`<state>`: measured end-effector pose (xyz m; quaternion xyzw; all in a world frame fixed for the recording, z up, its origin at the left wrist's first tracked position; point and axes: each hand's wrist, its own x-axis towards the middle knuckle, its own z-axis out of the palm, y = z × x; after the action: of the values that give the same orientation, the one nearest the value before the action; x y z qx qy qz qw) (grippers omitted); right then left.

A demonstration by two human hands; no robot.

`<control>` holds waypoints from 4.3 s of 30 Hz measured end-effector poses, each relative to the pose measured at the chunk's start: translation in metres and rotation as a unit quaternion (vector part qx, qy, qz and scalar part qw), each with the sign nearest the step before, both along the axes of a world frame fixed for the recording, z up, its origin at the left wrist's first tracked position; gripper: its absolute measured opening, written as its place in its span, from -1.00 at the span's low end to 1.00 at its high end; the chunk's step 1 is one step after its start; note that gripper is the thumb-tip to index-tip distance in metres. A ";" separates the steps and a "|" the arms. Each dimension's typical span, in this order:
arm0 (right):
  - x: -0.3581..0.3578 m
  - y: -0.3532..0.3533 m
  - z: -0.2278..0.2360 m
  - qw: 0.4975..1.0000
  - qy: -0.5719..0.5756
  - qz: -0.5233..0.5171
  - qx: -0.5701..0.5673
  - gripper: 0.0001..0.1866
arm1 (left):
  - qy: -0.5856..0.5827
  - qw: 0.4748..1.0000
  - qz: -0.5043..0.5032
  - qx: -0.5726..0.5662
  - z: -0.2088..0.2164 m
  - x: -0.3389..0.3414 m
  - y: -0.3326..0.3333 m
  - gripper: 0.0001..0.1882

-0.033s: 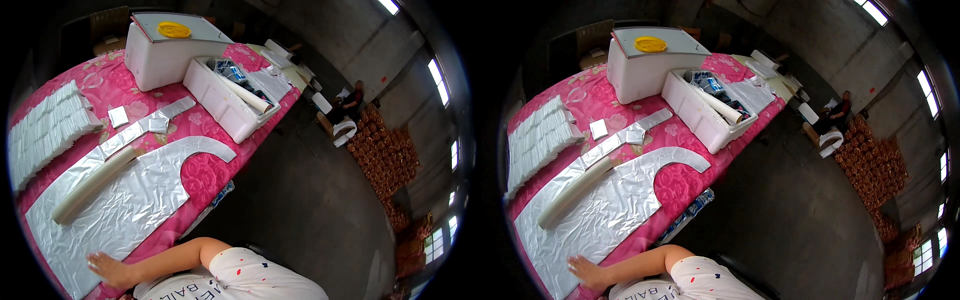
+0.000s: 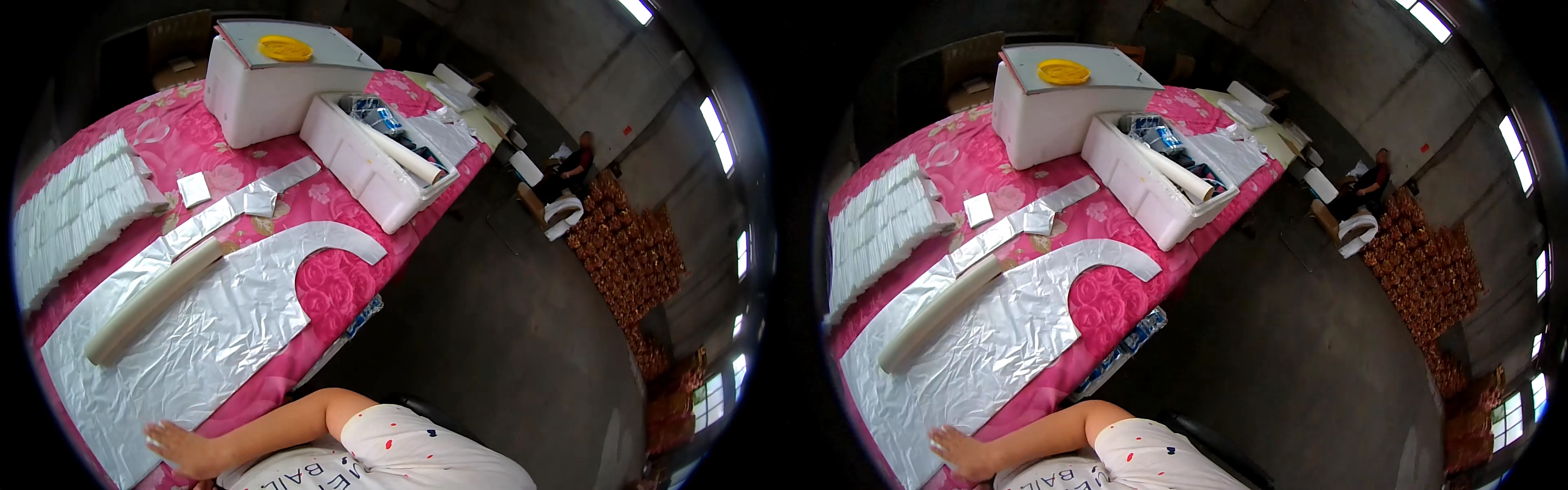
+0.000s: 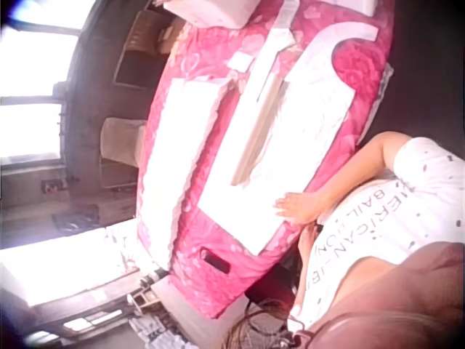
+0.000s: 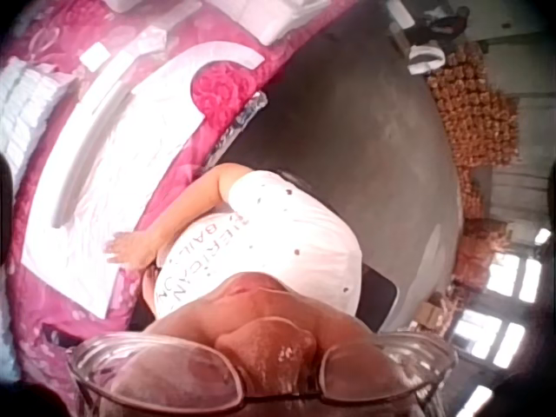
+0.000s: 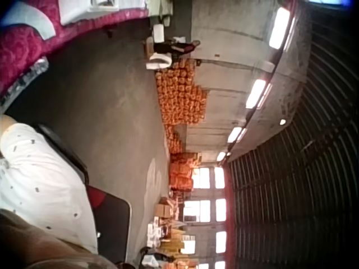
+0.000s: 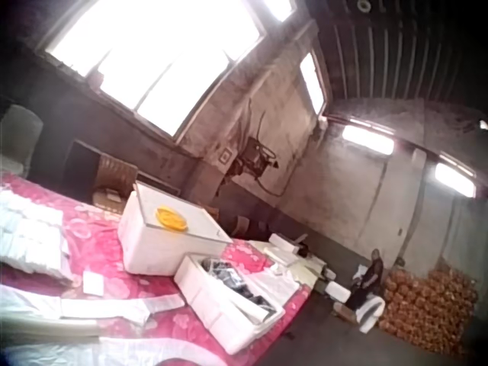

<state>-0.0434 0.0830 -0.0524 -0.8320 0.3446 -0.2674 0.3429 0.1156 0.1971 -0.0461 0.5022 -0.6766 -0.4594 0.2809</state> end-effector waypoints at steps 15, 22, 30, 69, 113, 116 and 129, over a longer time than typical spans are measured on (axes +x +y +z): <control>-0.021 -0.014 0.058 0.952 0.097 0.119 -0.265 -0.83 | -0.235 0.962 -0.009 -0.137 0.084 -0.033 -0.059 -0.73; -0.041 -0.010 0.044 0.976 0.076 0.081 -0.188 -0.97 | -0.232 0.963 -0.023 -0.138 0.089 -0.046 -0.068 -0.76; -0.056 -0.021 0.072 0.988 0.004 0.019 -0.155 -0.90 | -0.018 0.987 0.144 0.066 0.065 -0.036 -0.063 -0.72; -0.242 -0.219 0.098 0.912 -0.251 -0.312 0.094 -0.71 | 0.068 0.984 0.155 -0.049 0.062 -0.048 -0.077 -0.61; -0.377 -0.117 0.051 0.928 0.187 -0.293 -0.133 -0.58 | -0.231 0.949 -0.060 -0.205 0.065 -0.195 -0.205 -0.09; -0.460 -0.105 0.046 0.836 0.282 -0.451 -0.134 -0.60 | -0.226 0.944 -0.081 -0.226 0.067 -0.204 -0.207 -0.13; -0.461 -0.090 0.051 0.764 0.298 -0.545 -0.175 -0.73 | -0.242 0.932 -0.099 -0.249 0.068 -0.209 -0.205 -0.19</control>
<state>-0.5048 -0.0068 -0.0013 -0.5874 0.7722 -0.2030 -0.1319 -0.0931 -0.0078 0.0219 0.4421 -0.8633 -0.1662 0.1780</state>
